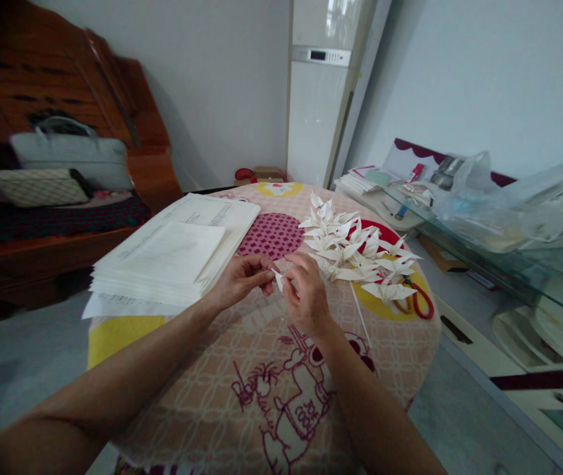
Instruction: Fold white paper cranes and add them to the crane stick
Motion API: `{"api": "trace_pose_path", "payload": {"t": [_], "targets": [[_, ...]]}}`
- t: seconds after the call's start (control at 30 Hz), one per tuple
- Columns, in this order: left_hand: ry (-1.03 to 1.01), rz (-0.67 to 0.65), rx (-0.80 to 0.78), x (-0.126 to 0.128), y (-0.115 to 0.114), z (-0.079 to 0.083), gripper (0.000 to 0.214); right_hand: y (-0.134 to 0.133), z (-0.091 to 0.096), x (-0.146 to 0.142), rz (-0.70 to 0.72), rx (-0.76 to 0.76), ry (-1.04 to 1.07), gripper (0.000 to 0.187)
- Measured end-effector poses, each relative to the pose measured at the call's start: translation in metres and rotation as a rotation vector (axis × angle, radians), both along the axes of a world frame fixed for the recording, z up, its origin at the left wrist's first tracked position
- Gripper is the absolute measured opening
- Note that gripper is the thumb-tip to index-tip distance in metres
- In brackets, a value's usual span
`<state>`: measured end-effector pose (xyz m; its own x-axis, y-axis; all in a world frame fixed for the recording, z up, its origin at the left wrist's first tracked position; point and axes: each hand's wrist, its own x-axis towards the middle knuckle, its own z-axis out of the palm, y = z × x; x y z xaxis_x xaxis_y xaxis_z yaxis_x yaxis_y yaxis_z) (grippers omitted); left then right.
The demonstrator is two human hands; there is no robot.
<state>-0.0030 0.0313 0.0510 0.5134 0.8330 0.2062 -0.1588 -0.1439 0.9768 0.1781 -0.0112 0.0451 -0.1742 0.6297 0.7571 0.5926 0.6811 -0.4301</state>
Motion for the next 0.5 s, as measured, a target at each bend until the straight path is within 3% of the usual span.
{"api": "trace_pose_path", "payload": {"t": [0.2, 0.5], "targets": [[-0.048, 0.079, -0.079, 0.007, -0.007, 0.002, 0.038, 0.0, -0.001, 0.0, 0.01, 0.007, 0.045, 0.007], [0.003, 0.219, -0.02, 0.016, -0.019, 0.005, 0.023, -0.002, 0.003, -0.005, -0.089, 0.172, -0.053, 0.011]]}}
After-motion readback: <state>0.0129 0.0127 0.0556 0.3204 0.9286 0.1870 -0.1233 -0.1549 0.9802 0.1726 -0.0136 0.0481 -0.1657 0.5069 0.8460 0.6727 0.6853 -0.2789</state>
